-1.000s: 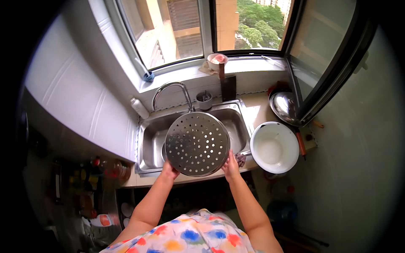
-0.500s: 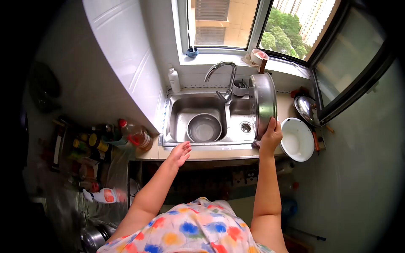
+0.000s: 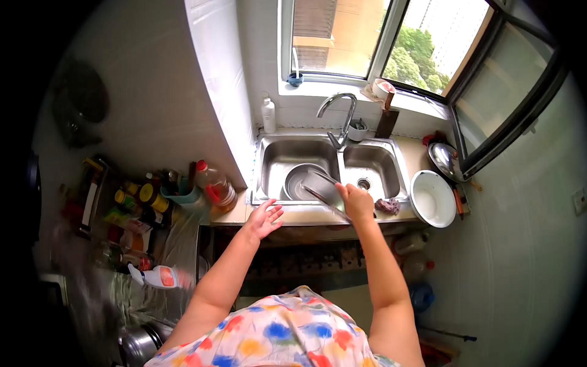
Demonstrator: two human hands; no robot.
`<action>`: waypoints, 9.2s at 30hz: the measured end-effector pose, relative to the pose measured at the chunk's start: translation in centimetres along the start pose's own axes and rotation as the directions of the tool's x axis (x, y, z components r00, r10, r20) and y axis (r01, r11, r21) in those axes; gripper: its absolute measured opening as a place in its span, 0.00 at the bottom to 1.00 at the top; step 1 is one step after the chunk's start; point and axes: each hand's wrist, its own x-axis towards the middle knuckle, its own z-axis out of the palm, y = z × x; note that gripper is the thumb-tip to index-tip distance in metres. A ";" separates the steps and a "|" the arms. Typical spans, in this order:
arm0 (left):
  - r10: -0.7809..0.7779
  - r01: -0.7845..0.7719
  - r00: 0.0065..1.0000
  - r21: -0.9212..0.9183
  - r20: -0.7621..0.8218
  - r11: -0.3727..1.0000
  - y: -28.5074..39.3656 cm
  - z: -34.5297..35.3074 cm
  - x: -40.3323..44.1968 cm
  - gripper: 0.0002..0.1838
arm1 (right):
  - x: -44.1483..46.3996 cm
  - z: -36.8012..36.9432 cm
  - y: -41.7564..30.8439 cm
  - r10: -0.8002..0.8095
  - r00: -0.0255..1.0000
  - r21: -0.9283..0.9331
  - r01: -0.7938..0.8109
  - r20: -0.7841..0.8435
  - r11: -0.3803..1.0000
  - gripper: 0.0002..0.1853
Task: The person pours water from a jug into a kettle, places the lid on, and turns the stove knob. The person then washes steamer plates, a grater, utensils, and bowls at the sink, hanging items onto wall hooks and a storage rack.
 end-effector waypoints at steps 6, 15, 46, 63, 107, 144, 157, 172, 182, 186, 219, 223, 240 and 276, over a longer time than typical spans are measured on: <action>-0.007 0.008 0.998 -0.020 0.065 1.000 0.7 3.8 -5.9 0.47 | -2.8 -1.2 -2.4 -0.612 0.765 0.046 0.631 -0.199 0.774 0.21; 0.289 -0.282 0.935 0.062 -0.207 0.957 -3.4 5.4 -9.5 0.32 | -7.1 -3.2 -0.7 -0.559 0.810 0.277 0.586 -0.176 0.762 0.13; 0.630 -0.777 0.606 -0.190 -0.486 0.600 12.3 -19.6 -20.7 0.20 | 1.1 3.5 -38.2 -0.128 0.921 0.926 -0.376 0.368 -0.043 0.19; 0.658 -0.805 0.582 -0.220 -0.478 0.551 18.4 -23.0 -24.3 0.20 | 12.6 -0.2 -60.3 -0.264 0.964 0.998 -0.049 0.034 -0.050 0.21; 0.614 -0.783 0.612 -0.268 -0.499 0.562 16.6 -24.4 -24.7 0.17 | 14.5 8.7 -67.2 -0.274 0.922 0.936 -0.320 0.273 -0.145 0.27; 0.617 -0.775 0.625 -0.290 -0.478 0.561 17.0 -26.8 -24.6 0.16 | 13.4 14.2 -68.9 -0.517 0.708 0.805 -0.591 0.482 -0.059 0.39; 0.453 -0.506 0.862 -0.392 -0.225 0.768 13.2 -19.8 -16.9 0.12 | 2.1 13.2 -44.9 -0.569 0.712 0.895 -0.196 0.411 0.401 0.31; 0.206 -0.201 0.979 -0.246 -0.008 0.948 0.7 3.5 -0.6 0.09 | -2.8 4.3 2.0 0.239 0.714 0.742 -0.668 0.658 -0.048 0.22; 0.015 -0.018 1.000 -0.106 -0.025 0.994 -9.2 19.8 8.0 0.07 | -2.8 -2.0 23.1 0.383 0.680 0.776 -0.593 0.625 -0.214 0.16; -0.020 0.019 0.996 -0.016 -0.087 1.000 -10.3 21.0 10.8 0.08 | -2.4 -2.2 27.1 0.417 0.657 0.774 -0.583 0.628 -0.248 0.16; -0.269 0.276 0.959 0.084 -0.083 0.957 -9.9 23.9 24.9 0.13 | -3.9 0.8 33.4 0.657 0.289 0.699 -0.482 0.696 -0.528 0.17; -0.255 0.259 0.963 0.036 -0.087 0.965 -9.4 22.5 24.6 0.10 | 2.9 3.0 33.2 0.608 0.339 0.599 -0.746 0.718 -0.292 0.21; -0.192 0.173 0.963 -0.112 -0.188 0.979 -6.9 15.2 22.5 0.10 | 9.4 14.4 33.1 0.637 0.178 0.389 -0.898 0.750 -0.207 0.19; -0.088 -0.002 0.955 -0.303 -0.284 0.953 0.7 1.9 17.4 0.11 | 9.2 29.7 13.1 0.614 0.291 0.303 -0.949 0.734 0.087 0.31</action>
